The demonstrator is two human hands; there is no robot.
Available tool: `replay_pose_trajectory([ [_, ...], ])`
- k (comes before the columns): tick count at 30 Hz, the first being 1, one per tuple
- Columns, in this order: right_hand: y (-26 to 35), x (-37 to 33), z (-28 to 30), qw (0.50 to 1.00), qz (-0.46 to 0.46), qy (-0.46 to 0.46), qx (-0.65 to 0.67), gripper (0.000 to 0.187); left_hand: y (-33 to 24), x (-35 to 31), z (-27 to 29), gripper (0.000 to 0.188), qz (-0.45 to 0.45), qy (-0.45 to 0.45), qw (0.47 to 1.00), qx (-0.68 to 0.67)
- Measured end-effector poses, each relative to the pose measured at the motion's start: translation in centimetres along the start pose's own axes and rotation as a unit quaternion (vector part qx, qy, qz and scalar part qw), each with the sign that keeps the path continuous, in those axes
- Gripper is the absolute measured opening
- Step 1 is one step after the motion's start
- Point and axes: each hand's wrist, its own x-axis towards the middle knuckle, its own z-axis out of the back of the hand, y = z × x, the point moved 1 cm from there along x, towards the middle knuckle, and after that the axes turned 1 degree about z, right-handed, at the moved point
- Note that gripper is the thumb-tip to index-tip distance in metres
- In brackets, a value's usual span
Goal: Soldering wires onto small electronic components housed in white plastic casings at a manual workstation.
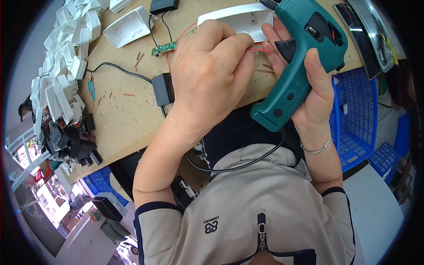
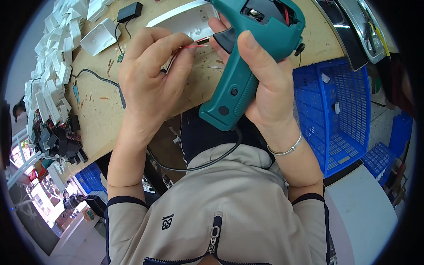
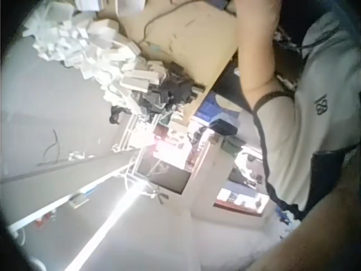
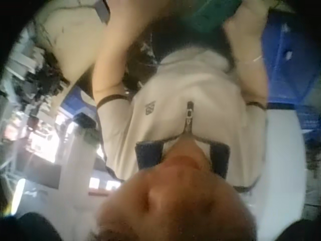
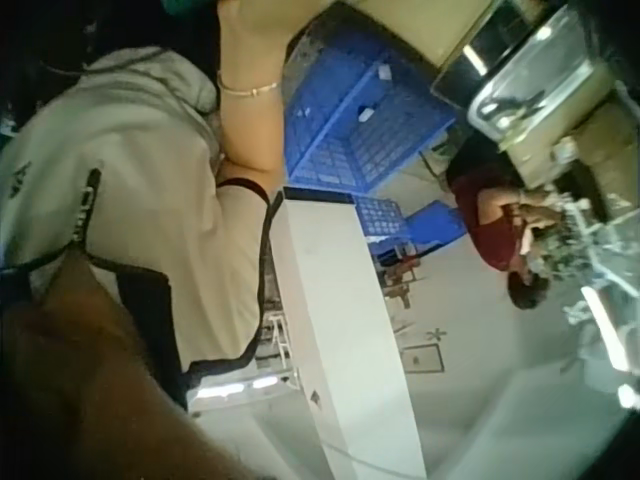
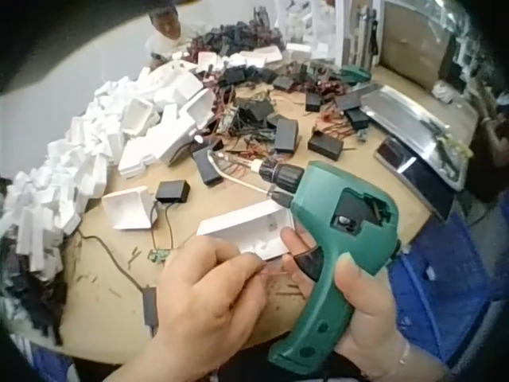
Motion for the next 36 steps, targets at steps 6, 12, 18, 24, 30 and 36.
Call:
replay_pose_trajectory([
  [6,0.2,0.0,0.1,1.000,-0.002,-0.001,-0.003,0.059,-1.9,2.0,1.1,0.008,-0.082,0.004,0.974,0.212],
  [12,0.8,-0.4,0.2,1.000,0.003,0.010,-0.021,0.059,0.2,1.7,-0.4,0.009,0.025,0.002,0.999,-0.024],
  [18,3.4,-4.6,2.0,0.984,0.071,-0.012,-0.163,0.063,1.1,2.2,-1.1,0.012,-0.076,-0.008,0.995,0.066],
  [24,4.8,-9.2,2.5,0.959,0.048,-0.080,-0.266,0.069,4.0,3.8,-5.3,0.010,-0.287,-0.323,0.884,-0.180],
  [30,4.6,-11.1,2.9,0.944,0.011,-0.098,-0.316,0.073,4.2,4.0,-6.2,0.011,-0.295,-0.355,0.880,-0.109],
  [36,4.6,-11.3,2.2,0.938,-0.055,-0.088,-0.332,0.074,4.3,3.7,-6.2,0.011,-0.273,-0.339,0.893,-0.116],
])
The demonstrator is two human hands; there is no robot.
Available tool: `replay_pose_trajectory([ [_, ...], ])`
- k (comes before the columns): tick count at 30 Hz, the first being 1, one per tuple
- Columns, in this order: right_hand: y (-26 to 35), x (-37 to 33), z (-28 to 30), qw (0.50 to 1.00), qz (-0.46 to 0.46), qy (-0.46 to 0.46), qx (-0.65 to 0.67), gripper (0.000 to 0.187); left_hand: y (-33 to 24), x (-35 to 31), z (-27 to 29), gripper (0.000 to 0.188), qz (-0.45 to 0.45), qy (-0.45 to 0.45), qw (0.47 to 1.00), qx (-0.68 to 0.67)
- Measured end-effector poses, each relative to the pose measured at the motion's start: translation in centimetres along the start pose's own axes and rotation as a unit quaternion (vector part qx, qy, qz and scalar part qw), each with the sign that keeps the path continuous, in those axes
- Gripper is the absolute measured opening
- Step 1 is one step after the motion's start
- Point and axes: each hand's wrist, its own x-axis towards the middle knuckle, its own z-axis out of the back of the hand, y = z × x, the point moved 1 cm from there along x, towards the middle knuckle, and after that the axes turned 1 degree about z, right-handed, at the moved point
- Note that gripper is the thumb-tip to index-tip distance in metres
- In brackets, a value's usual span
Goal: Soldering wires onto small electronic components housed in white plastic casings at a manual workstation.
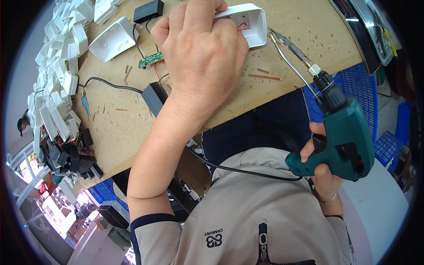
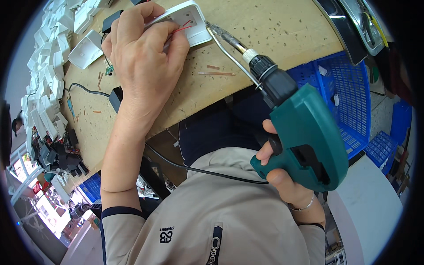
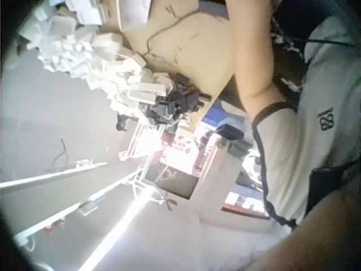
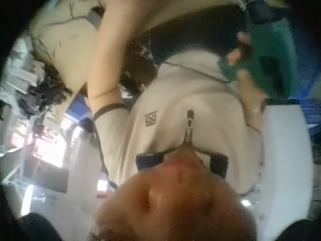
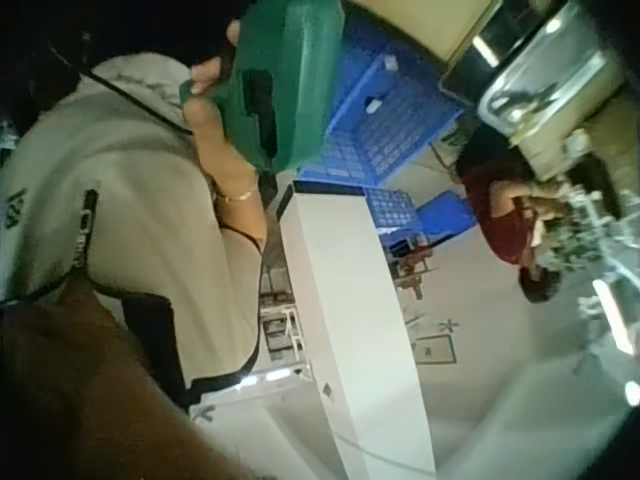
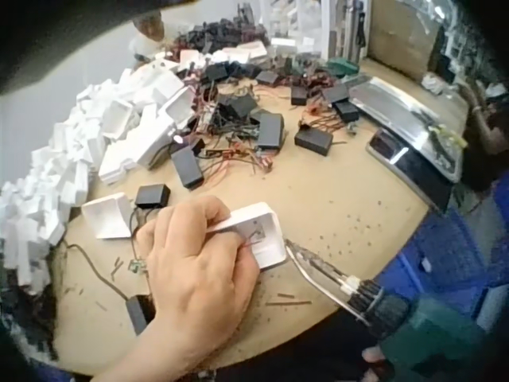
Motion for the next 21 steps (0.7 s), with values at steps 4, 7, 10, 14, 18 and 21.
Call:
replay_pose_trajectory([
  [4,0.2,-0.2,-0.3,1.000,-0.010,0.005,-0.020,0.071,-0.2,0.5,0.0,0.011,-0.003,-0.003,1.000,-0.001],
  [7,0.2,-0.2,-0.5,1.000,-0.017,0.003,-0.022,0.069,-0.3,0.5,-0.1,0.010,-0.009,0.000,1.000,-0.002],
  [10,0.3,-0.1,-0.6,0.999,-0.009,0.013,-0.036,0.068,-0.3,0.4,0.0,0.010,-0.008,-0.004,1.000,0.002],
  [14,0.5,0.2,-1.0,0.999,0.006,-0.002,-0.047,0.066,-0.5,0.6,0.1,0.010,-0.002,0.011,1.000,0.013],
  [18,0.9,0.5,-1.2,0.997,0.037,0.008,-0.068,0.064,-0.6,0.7,0.1,0.010,-0.001,0.013,1.000,0.013],
  [21,1.0,0.7,-1.5,0.998,0.026,0.006,-0.065,0.060,-0.7,0.8,0.2,0.010,-0.008,0.018,1.000,0.018],
])
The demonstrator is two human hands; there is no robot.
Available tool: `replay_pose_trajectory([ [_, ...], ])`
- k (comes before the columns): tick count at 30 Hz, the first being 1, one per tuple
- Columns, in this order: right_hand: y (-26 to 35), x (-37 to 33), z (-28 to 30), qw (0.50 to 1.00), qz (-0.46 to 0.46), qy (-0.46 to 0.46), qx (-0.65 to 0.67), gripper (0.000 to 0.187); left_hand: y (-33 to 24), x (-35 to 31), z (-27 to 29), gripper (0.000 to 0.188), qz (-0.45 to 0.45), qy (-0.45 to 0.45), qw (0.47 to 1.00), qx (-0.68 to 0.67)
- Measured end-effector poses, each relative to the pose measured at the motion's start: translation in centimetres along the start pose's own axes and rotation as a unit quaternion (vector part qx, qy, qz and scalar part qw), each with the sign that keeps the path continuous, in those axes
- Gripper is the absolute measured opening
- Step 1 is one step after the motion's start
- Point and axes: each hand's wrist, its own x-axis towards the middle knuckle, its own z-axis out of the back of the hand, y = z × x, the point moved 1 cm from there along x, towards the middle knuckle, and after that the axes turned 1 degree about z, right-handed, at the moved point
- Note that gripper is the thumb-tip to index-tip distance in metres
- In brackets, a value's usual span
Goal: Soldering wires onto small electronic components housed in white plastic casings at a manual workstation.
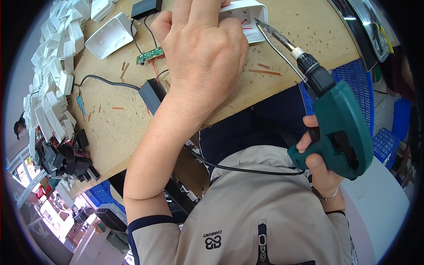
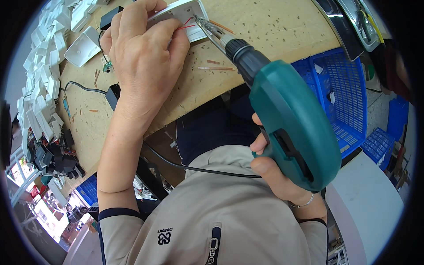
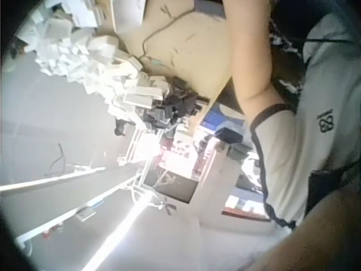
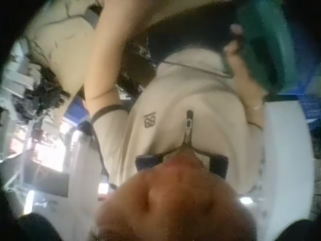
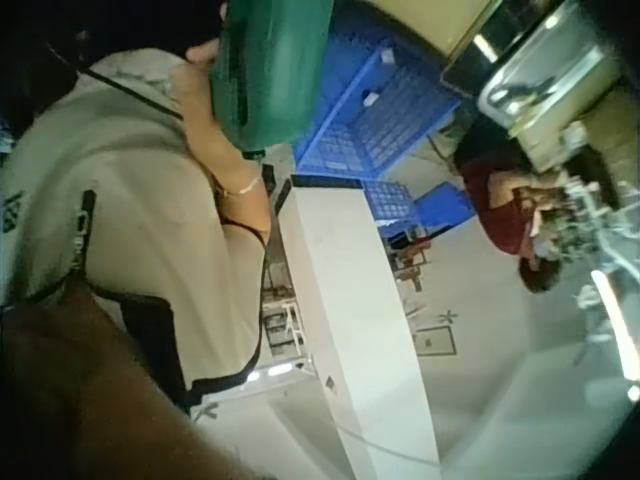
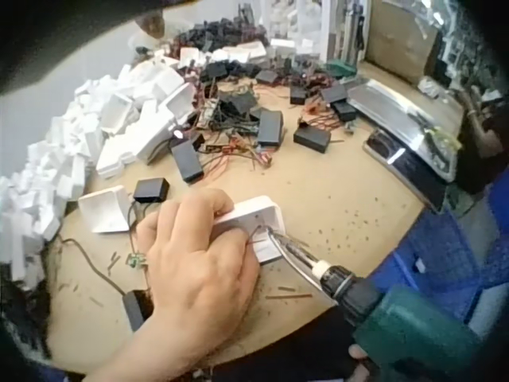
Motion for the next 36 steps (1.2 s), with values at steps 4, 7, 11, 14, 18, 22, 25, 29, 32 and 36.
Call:
replay_pose_trajectory([
  [4,0.02,0.38,-0.38,1.000,-0.004,-0.004,0.004,0.058,-0.07,0.00,0.15,0.009,-0.001,0.011,1.000,0.012],
  [7,0.05,0.61,-0.56,1.000,-0.009,-0.011,0.011,0.058,-0.11,0.01,0.22,0.008,-0.002,0.012,1.000,0.021],
  [11,0.32,0.74,-0.60,0.999,-0.031,-0.011,0.014,0.053,-0.13,0.06,0.19,0.008,0.000,0.015,1.000,0.024],
  [14,0.31,0.94,-0.74,1.000,-0.005,-0.010,0.015,0.050,-0.08,0.05,0.16,0.008,-0.003,0.013,0.999,0.030],
  [18,0.78,1.02,-0.68,0.999,-0.035,-0.008,0.009,0.047,-0.07,0.07,0.21,0.008,-0.007,0.017,0.999,0.031],
  [22,0.52,0.97,-0.56,0.999,-0.039,-0.005,-0.008,0.046,-0.04,-0.06,0.21,0.008,0.008,0.017,1.000,0.022],
  [25,0.26,0.83,-0.34,1.000,-0.013,-0.010,-0.012,0.045,-0.12,0.12,0.16,0.008,0.001,0.017,1.000,0.024],
  [29,0.52,0.76,-0.36,0.999,-0.032,-0.006,-0.018,0.044,-0.14,0.06,0.25,0.008,0.003,0.019,1.000,0.022],
  [32,0.54,0.75,-0.43,1.000,-0.014,-0.016,-0.018,0.045,-0.13,0.08,0.24,0.008,0.003,0.020,1.000,0.024],
  [36,0.76,0.86,-0.66,1.000,-0.017,-0.016,-0.002,0.046,-0.03,-0.18,0.35,0.008,0.006,0.029,0.999,0.037],
])
